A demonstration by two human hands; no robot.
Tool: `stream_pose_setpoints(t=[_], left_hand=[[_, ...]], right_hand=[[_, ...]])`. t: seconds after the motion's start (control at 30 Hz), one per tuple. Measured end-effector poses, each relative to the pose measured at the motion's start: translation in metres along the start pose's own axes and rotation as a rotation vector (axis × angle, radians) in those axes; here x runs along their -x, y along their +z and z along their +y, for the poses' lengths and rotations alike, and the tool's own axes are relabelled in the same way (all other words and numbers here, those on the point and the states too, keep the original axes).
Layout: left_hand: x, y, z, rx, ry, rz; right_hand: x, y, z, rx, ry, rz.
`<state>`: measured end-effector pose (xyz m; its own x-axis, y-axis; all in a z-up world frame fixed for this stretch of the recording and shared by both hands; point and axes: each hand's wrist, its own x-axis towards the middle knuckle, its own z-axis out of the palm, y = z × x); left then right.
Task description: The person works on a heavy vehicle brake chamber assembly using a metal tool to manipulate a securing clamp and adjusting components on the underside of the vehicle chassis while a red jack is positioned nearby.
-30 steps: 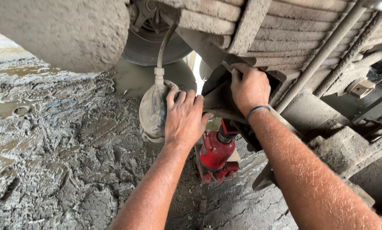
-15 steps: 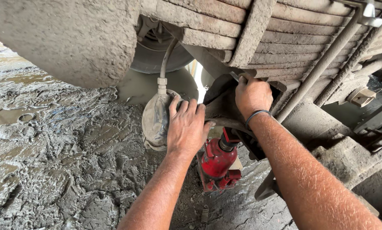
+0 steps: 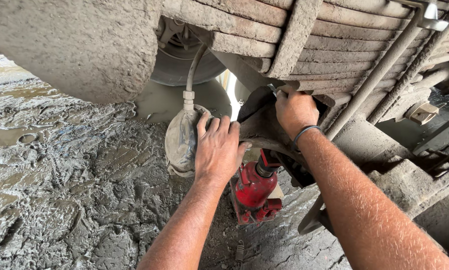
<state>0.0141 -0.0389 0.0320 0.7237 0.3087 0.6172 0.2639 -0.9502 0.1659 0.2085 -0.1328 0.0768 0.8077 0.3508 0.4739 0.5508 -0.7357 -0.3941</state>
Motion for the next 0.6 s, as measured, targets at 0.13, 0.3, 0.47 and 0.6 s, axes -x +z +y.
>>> stream_pose_setpoints(t=[0.13, 0.3, 0.47, 0.6], left_hand=[[-0.0002, -0.0011, -0.0005, 0.008, -0.004, -0.006], [-0.0005, -0.0014, -0.0003, -0.014, 0.002, 0.012], [-0.001, -0.0003, -0.0002, -0.002, -0.006, -0.019], [-0.0001, 0.001, -0.0016, -0.016, 0.01, 0.021]], right_hand=[[0.0037, -0.0038, -0.0045, 0.001, -0.013, 0.006], [0.0056, -0.0048, -0.0075, 0.021, -0.008, 0.003], [0.0023, -0.0049, -0.0025, -0.074, 0.008, -0.014], [0.004, -0.0072, -0.0031, -0.176, -0.002, -0.008]])
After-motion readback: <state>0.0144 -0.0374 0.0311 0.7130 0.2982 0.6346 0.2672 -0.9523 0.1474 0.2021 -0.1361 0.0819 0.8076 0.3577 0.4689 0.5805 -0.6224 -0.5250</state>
